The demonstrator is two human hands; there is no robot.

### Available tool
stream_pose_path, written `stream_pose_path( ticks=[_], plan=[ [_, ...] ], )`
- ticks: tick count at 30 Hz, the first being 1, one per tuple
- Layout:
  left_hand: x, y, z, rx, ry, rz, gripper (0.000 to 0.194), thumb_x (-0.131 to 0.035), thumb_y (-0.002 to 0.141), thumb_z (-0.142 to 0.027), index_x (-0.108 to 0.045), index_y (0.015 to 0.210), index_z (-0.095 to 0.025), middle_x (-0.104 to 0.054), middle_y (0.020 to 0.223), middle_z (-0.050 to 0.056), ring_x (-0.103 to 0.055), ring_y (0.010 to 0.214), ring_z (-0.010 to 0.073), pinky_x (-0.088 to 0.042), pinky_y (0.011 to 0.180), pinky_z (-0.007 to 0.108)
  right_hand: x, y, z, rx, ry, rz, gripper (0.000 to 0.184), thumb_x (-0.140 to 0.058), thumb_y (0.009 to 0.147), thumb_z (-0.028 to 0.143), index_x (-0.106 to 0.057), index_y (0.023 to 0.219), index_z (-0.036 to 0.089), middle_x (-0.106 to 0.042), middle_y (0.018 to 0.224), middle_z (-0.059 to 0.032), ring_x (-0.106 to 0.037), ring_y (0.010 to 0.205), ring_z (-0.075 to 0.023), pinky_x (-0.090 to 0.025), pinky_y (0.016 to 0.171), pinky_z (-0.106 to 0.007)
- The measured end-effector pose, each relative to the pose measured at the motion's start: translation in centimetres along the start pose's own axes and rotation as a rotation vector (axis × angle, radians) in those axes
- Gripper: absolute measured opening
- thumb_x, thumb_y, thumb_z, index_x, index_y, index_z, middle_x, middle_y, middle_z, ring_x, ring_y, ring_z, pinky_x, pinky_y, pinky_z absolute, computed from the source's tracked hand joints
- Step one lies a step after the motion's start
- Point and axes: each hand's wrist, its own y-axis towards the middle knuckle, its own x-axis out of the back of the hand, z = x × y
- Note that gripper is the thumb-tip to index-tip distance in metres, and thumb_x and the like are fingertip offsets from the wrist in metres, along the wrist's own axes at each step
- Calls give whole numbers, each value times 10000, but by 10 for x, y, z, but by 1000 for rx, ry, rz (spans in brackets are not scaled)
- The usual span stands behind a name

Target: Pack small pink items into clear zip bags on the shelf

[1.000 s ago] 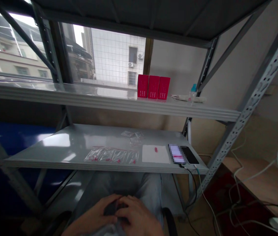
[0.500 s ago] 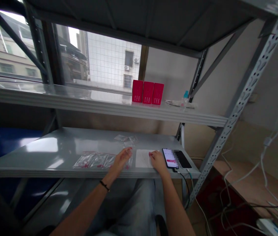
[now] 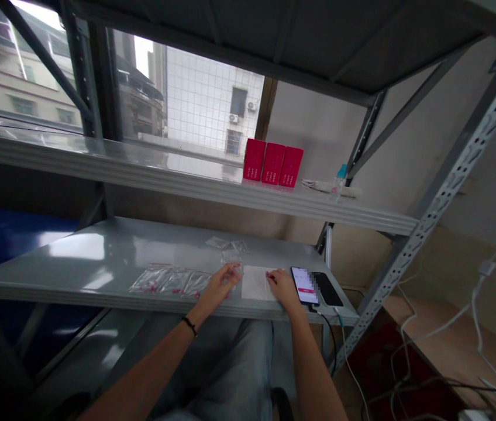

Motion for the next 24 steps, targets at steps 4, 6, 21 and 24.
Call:
stream_pose_path(
  ticks=[4, 6, 21, 24],
  plan=[
    [0, -1, 0, -11, 3, -14, 438, -691, 810, -475, -698, 1151, -199, -685, 911, 49, -625, 815, 197, -512, 687, 281, -3, 4, -3, -4, -8, 13, 196, -553, 952, 244, -730, 972, 159, -710, 988, -95, -609, 974, -215, -401, 895, -279],
    [0, -1, 0, -15, 6, -16, 433, -690, 811, -488, -702, 1140, -207, -685, 900, 42, -628, 815, 198, -515, 694, 286, -5, 7, -5, -10, -1, 25, 193, -560, 943, 243, -733, 969, 163, -711, 981, -99, -614, 970, -220, -409, 891, -283],
    [0, -1, -5, -26, 16, 31, 417, -692, 802, -448, -705, 1125, -185, -687, 890, 47, -602, 816, 201, -489, 654, 268, 12, 4, 12, -30, 305, -129, 234, -527, 934, 316, -703, 894, 166, -701, 898, -84, -625, 861, -212, -460, 825, -314],
    [0, -1, -5, -18, 28, 20, 439, -705, 785, -454, -701, 1130, -183, -692, 912, 54, -605, 818, 206, -492, 644, 270, 23, 10, 32, -2, 438, -162, 290, -502, 957, 396, -689, 987, 176, -706, 880, -49, -635, 793, -184, -488, 751, -286]
  ],
)
